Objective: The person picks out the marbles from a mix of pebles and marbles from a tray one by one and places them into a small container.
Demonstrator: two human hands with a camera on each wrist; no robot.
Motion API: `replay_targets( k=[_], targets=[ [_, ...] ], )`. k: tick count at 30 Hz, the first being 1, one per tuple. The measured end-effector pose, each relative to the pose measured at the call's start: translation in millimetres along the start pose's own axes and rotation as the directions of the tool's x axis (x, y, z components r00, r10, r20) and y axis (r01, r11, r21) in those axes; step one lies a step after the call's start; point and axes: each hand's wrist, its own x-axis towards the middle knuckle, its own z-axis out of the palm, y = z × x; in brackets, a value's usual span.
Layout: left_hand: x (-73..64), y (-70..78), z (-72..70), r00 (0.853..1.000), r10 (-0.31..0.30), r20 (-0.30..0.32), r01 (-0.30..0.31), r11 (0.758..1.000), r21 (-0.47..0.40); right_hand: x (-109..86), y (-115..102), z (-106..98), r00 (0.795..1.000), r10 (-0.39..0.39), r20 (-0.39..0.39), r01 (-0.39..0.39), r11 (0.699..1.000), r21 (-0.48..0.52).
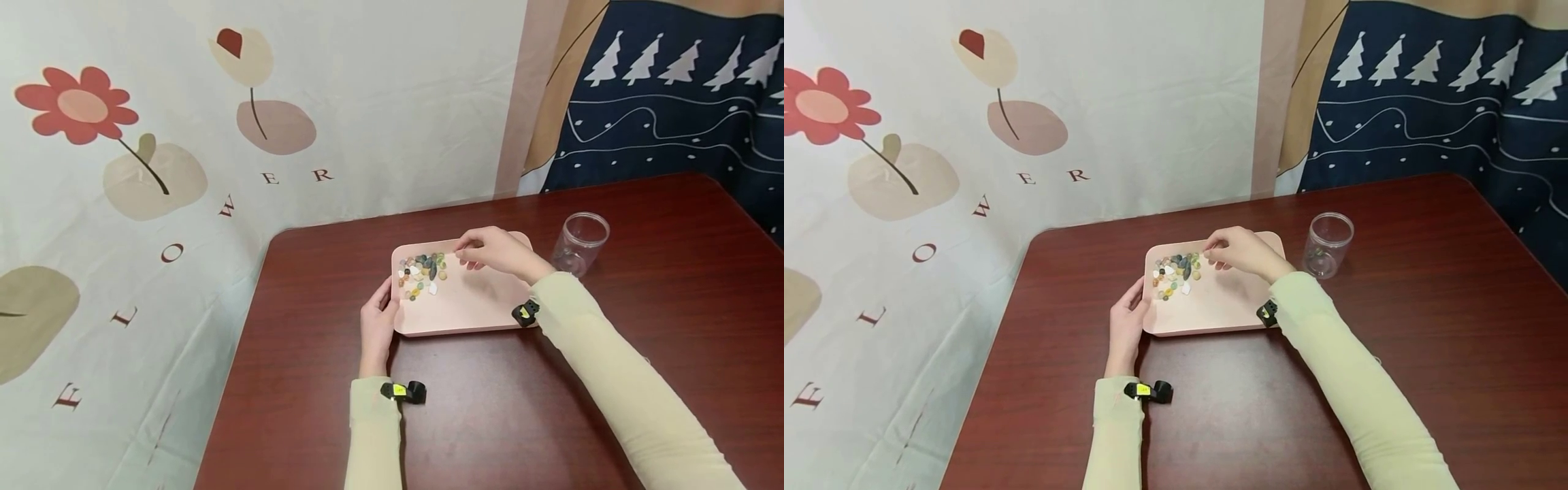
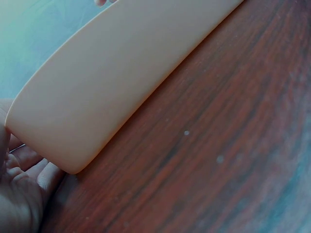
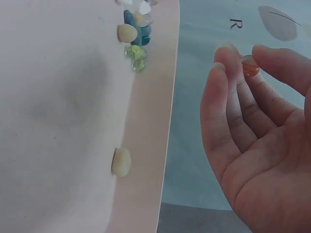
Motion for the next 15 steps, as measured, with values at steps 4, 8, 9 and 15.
replay_targets(
  k=[4,8,9,15],
  targets=[
    [1.7,-3.9,1.3,1.0,0.023,-0.015,-0.023,1.0,0.012,-5.4,-1,-1,1.0,0.0,-0.024,0.0,1.0,-0.005],
    [1.2,-5.5,1.5,0.999,0.032,-0.03,-0.032,0.999,0.024,-11.2,0,-1,0.999,-0.008,-0.047,0.008,1.0,0.003],
    [0.8,-5.6,1.3,0.999,0.033,-0.03,-0.032,0.999,0.025,-12.4,0,-1,0.999,-0.009,-0.052,0.01,1.0,0.01],
    [-10.4,18.5,0.9,1.0,-0.005,-0.002,0.005,1.0,0.019,-20.6,-1,-1,0.995,-0.019,-0.093,0.022,0.999,0.033]
  ],
)
